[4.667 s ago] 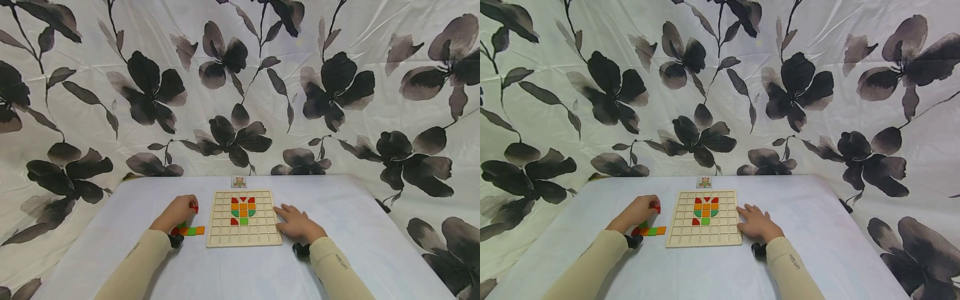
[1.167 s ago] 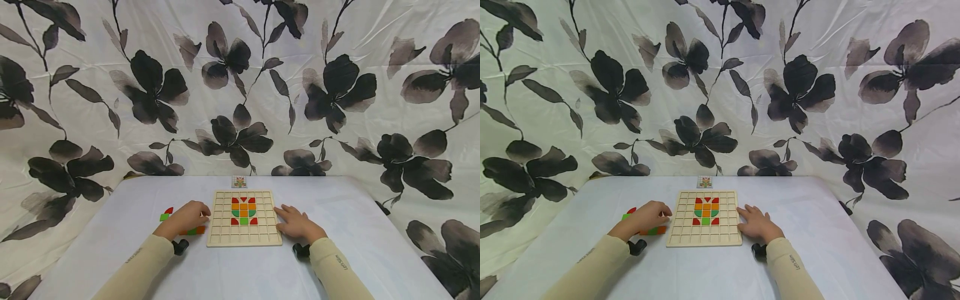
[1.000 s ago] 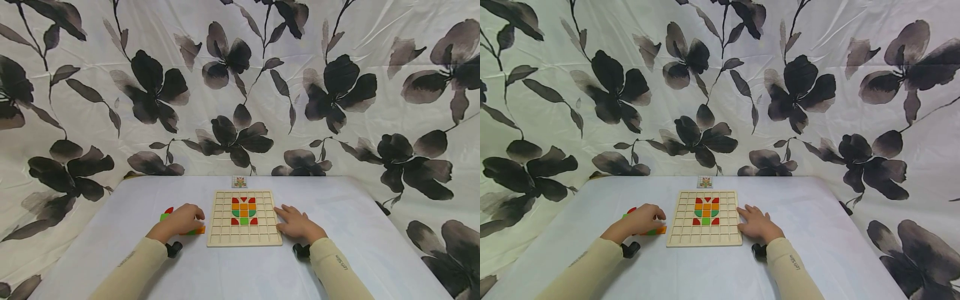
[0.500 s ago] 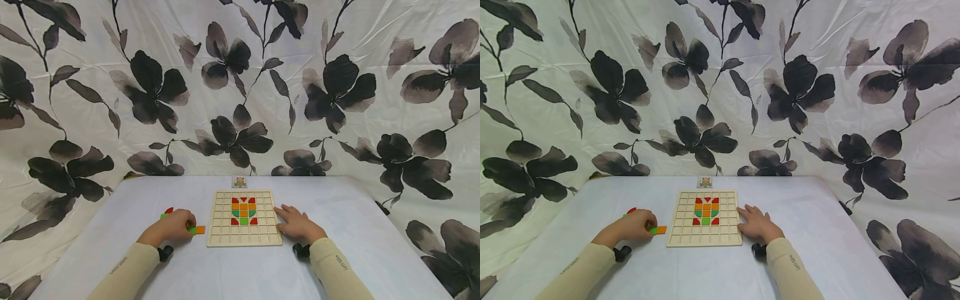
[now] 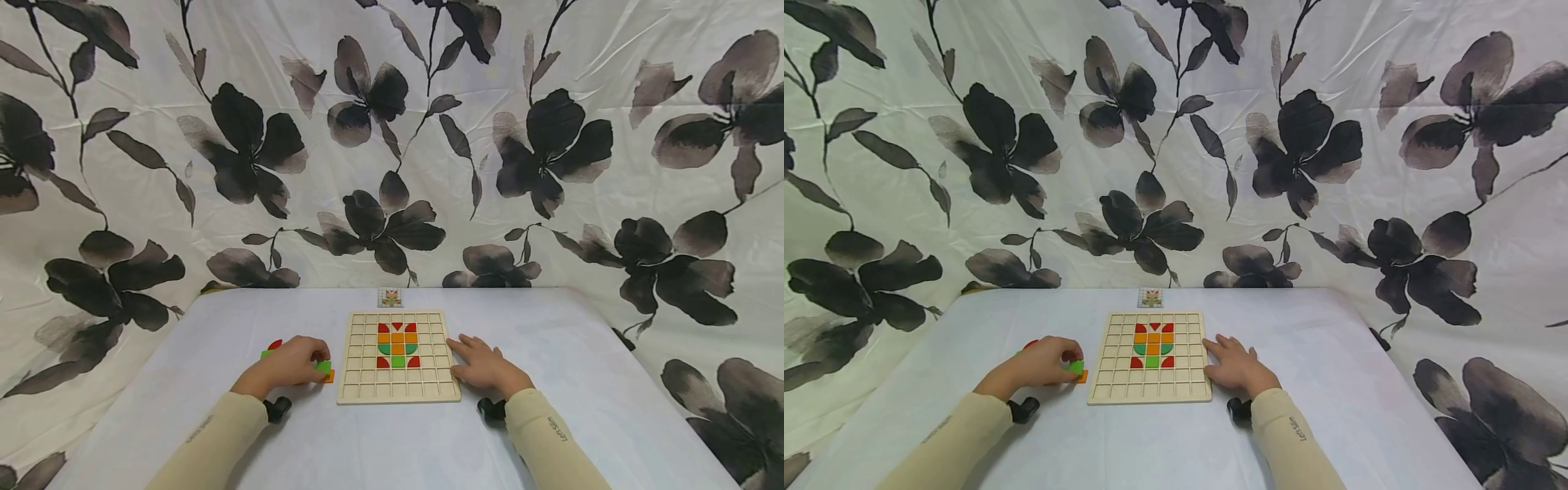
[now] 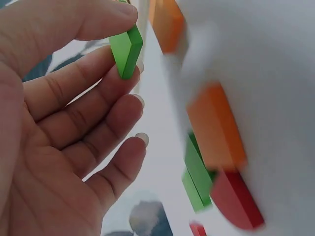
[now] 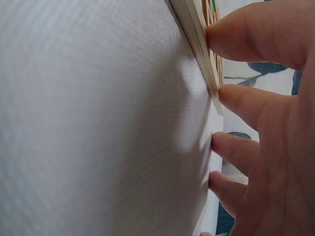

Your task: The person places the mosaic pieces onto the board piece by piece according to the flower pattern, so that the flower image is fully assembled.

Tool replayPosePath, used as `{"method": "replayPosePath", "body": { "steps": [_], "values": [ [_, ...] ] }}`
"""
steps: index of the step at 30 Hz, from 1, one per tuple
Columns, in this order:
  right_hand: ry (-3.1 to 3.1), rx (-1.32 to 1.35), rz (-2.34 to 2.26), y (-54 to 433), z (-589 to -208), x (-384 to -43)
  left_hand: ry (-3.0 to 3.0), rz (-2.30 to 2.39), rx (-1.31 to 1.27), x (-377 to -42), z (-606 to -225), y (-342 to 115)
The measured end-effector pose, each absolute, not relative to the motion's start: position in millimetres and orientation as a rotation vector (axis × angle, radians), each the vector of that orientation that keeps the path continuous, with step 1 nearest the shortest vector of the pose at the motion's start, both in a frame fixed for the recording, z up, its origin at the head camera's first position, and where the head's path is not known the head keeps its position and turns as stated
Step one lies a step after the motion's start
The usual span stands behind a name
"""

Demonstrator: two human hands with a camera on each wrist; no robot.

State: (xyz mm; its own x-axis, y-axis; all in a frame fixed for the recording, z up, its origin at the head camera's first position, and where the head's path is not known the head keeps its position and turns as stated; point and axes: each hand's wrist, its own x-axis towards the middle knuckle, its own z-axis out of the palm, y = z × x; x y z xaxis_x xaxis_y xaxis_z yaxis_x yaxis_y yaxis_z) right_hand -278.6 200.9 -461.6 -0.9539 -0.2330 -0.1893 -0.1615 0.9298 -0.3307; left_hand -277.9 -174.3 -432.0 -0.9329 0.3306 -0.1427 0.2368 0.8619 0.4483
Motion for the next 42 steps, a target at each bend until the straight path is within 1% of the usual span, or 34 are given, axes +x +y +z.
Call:
{"method": "replayPosePath", "body": {
  "steps": [6,19,27,34,42],
  "values": [
    [2.858,-0.293,-0.474,201.1,-461.6,-278.5,2.806,0.663,0.451,-284.5,-433.2,-152.4],
    [2.853,-0.304,-0.47,201.7,-461.3,-279.3,2.833,0.641,0.624,-301.5,-441.2,-115.4],
    [2.854,-0.305,-0.465,202.2,-462.7,-281.0,2.823,0.662,0.67,-307.0,-446.2,-105.8],
    [2.852,-0.304,-0.471,202.1,-464.2,-282.8,2.796,0.658,0.612,-305.9,-446.4,-103.3],
    [2.86,-0.291,-0.464,203.2,-468.2,-284.4,2.801,0.65,0.615,-301.7,-447.7,-101.4]
  ]
}}
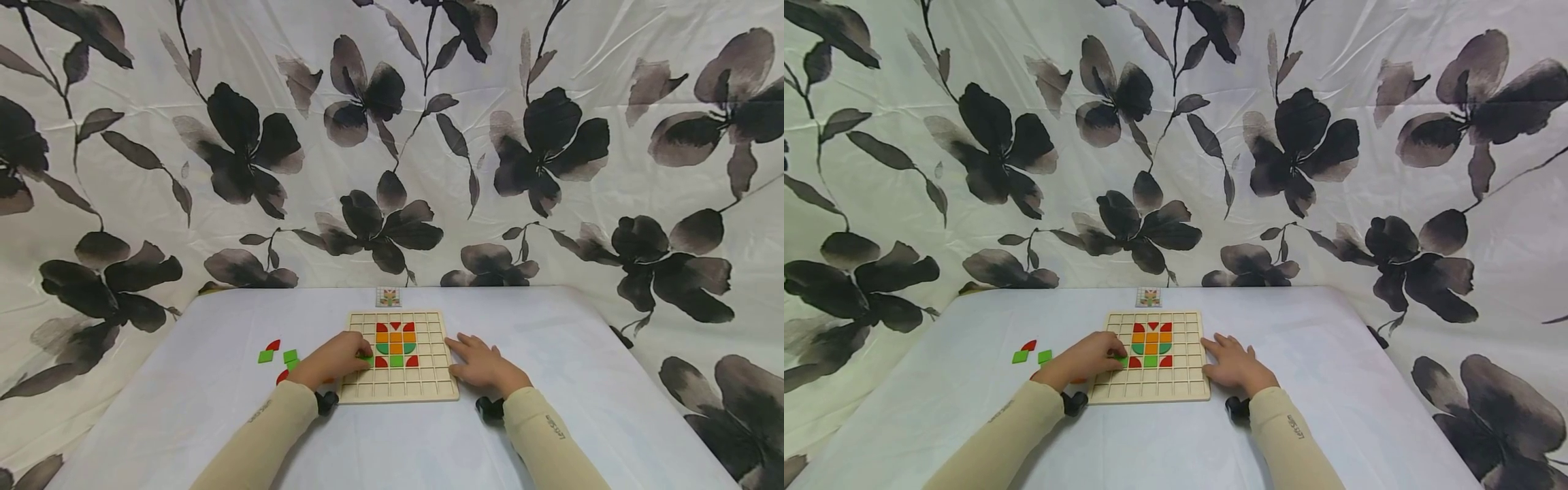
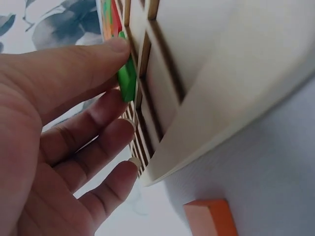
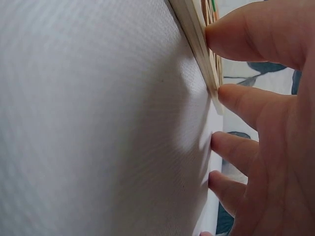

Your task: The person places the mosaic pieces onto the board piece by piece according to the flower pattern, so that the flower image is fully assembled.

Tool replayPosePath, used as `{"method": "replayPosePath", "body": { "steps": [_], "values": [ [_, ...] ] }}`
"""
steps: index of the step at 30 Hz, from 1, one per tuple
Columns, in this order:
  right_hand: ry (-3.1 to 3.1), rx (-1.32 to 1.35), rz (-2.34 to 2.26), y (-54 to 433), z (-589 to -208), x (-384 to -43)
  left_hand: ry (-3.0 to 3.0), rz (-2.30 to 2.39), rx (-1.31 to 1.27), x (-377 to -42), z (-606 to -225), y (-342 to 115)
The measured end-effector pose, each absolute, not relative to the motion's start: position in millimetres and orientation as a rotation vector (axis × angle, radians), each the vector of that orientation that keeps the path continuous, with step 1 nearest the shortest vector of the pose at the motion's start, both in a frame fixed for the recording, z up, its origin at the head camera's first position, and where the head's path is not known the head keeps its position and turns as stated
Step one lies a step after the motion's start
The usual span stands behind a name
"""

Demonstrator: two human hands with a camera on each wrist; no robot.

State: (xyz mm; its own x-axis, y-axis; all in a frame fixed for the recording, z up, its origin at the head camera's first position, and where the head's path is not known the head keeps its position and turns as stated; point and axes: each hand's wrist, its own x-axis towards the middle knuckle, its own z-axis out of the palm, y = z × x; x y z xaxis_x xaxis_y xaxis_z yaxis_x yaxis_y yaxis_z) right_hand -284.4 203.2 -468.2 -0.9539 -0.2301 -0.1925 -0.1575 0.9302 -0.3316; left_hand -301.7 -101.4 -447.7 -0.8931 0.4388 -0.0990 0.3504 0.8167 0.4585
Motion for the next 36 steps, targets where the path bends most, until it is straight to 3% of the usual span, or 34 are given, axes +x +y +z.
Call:
{"method": "replayPosePath", "body": {
  "steps": [13,24,36],
  "values": [
    [2.853,-0.294,-0.475,202.9,-466.0,-283.5,2.895,0.491,0.669,-293.9,-444.9,-105.0],
    [2.85,-0.305,-0.474,203.1,-461.7,-282.9,2.965,0.479,0.49,-302.0,-426.0,-168.2],
    [2.846,-0.3,-0.461,203.6,-465.5,-284.1,2.898,0.368,0.328,-301.6,-434.1,-218.6]
  ]
}}
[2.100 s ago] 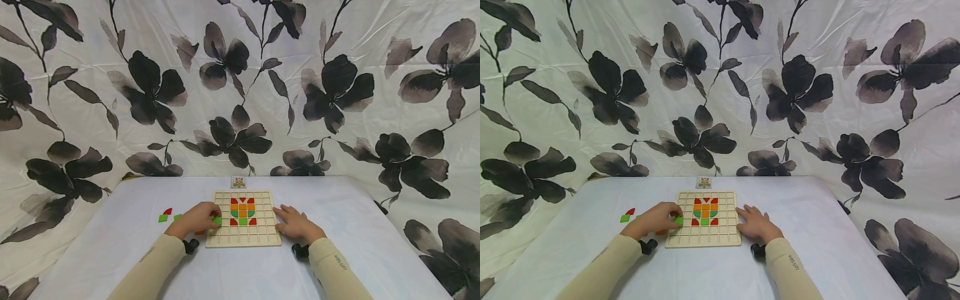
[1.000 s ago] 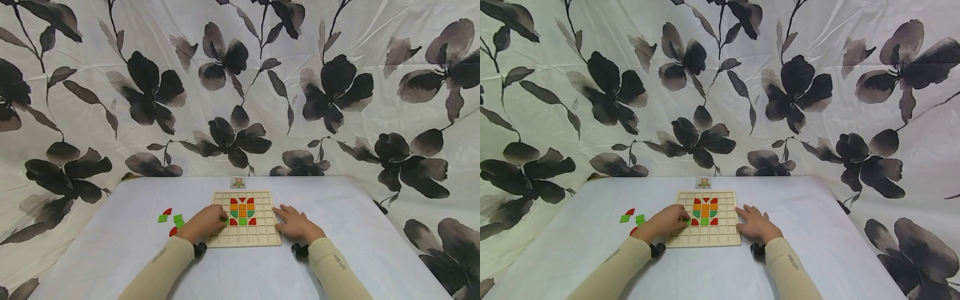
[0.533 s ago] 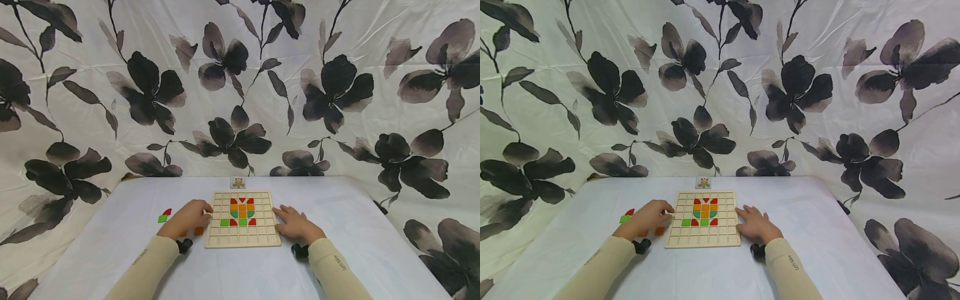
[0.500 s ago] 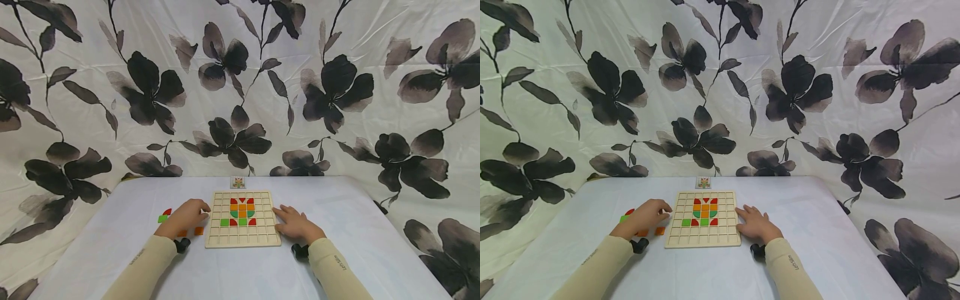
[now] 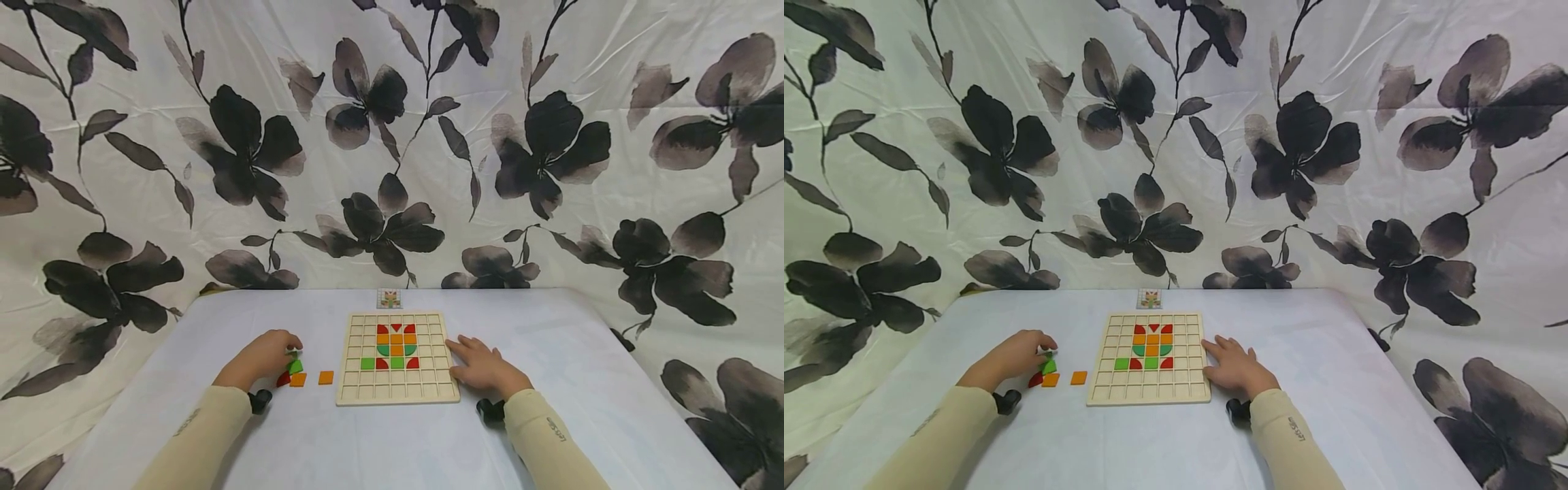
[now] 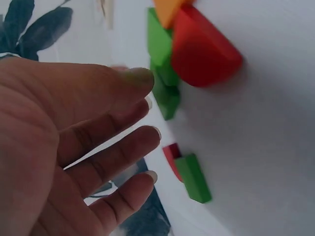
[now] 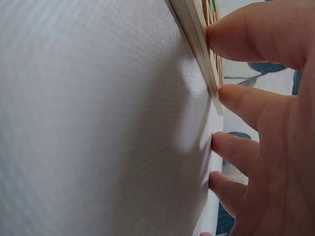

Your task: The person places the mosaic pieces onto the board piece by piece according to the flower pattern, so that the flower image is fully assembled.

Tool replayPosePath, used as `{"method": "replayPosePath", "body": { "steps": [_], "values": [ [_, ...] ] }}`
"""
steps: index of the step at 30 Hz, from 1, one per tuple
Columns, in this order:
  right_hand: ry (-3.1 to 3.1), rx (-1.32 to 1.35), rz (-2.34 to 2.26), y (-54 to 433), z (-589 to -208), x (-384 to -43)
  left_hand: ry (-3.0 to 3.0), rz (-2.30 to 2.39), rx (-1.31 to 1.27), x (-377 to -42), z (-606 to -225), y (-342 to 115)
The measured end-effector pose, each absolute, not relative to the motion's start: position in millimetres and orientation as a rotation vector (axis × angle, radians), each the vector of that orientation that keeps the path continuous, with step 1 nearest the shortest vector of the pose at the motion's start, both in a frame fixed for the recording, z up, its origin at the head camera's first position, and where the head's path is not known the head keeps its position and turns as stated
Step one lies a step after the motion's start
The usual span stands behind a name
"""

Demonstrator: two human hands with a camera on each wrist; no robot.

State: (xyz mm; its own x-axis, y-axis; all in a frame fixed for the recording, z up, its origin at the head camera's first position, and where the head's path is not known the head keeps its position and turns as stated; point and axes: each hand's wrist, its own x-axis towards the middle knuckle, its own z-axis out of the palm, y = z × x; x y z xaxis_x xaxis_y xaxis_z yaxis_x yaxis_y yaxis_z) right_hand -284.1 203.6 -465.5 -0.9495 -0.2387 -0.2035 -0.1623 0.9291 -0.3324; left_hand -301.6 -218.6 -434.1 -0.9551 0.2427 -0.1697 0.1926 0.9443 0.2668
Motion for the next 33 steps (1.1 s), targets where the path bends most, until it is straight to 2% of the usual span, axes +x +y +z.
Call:
{"method": "replayPosePath", "body": {
  "steps": [22,33],
  "values": [
    [2.851,-0.308,-0.474,203.4,-466.0,-284.3,2.903,0.42,0.392,-302.6,-441.8,-239.1],
    [2.848,-0.301,-0.464,203.7,-467.7,-285.5,2.86,0.49,0.21,-311.4,-448.2,-237.6]
  ]
}}
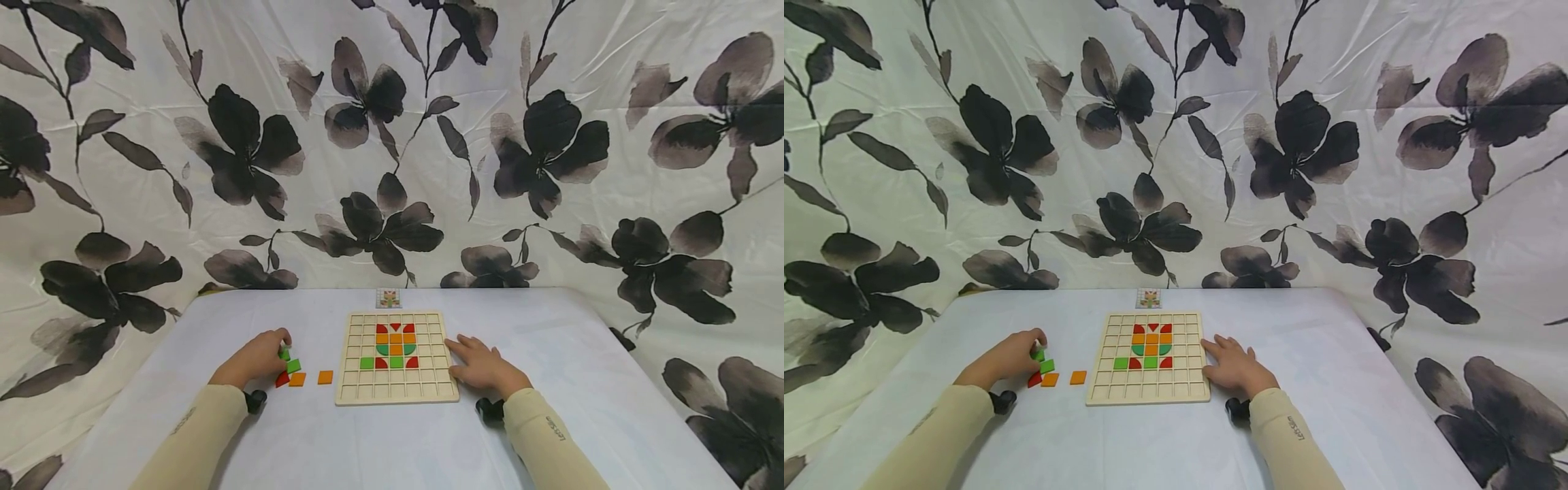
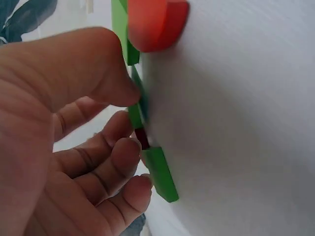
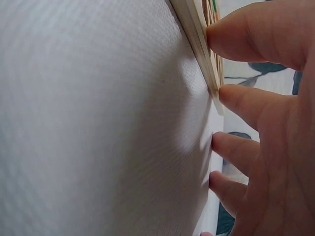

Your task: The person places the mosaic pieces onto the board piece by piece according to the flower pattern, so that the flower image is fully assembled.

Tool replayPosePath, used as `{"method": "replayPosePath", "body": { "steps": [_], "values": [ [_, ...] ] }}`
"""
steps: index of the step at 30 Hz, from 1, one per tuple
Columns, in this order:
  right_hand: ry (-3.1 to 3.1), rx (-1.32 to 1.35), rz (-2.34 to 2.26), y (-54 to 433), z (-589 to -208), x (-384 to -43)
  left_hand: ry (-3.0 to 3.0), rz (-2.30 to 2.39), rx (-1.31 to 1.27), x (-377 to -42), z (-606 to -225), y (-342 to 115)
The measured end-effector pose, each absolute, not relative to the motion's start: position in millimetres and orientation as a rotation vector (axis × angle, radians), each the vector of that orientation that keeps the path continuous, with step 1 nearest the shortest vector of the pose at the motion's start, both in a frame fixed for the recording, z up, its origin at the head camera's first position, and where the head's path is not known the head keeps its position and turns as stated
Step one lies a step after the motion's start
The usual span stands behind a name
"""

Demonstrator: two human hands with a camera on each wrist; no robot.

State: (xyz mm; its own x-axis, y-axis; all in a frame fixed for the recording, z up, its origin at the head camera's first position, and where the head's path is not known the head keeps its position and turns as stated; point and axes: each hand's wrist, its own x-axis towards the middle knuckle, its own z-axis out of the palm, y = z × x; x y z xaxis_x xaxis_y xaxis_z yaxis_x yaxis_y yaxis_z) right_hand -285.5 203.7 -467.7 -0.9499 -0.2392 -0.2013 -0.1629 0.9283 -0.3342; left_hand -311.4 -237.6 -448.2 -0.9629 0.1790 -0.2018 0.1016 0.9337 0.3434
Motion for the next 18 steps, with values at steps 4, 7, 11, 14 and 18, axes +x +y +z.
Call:
{"method": "replayPosePath", "body": {
  "steps": [4,7,11,14,18],
  "values": [
    [2.848,-0.302,-0.46,204.6,-467.1,-286.0,2.849,0.539,0.182,-313.0,-442.7,-235.2],
    [2.856,-0.307,-0.463,204.4,-465.3,-285.9,2.879,0.56,0.228,-313.6,-437.2,-232.5],
    [2.86,-0.307,-0.461,204.7,-465.3,-286.4,2.905,0.587,0.292,-315.2,-429.9,-218.0],
    [2.858,-0.304,-0.461,204.6,-466.7,-286.9,2.896,0.618,0.326,-316.6,-426.0,-196.8],
    [2.849,-0.3,-0.473,203.8,-467.5,-285.9,2.883,0.65,0.403,-315.8,-422.7,-161.3]
  ]
}}
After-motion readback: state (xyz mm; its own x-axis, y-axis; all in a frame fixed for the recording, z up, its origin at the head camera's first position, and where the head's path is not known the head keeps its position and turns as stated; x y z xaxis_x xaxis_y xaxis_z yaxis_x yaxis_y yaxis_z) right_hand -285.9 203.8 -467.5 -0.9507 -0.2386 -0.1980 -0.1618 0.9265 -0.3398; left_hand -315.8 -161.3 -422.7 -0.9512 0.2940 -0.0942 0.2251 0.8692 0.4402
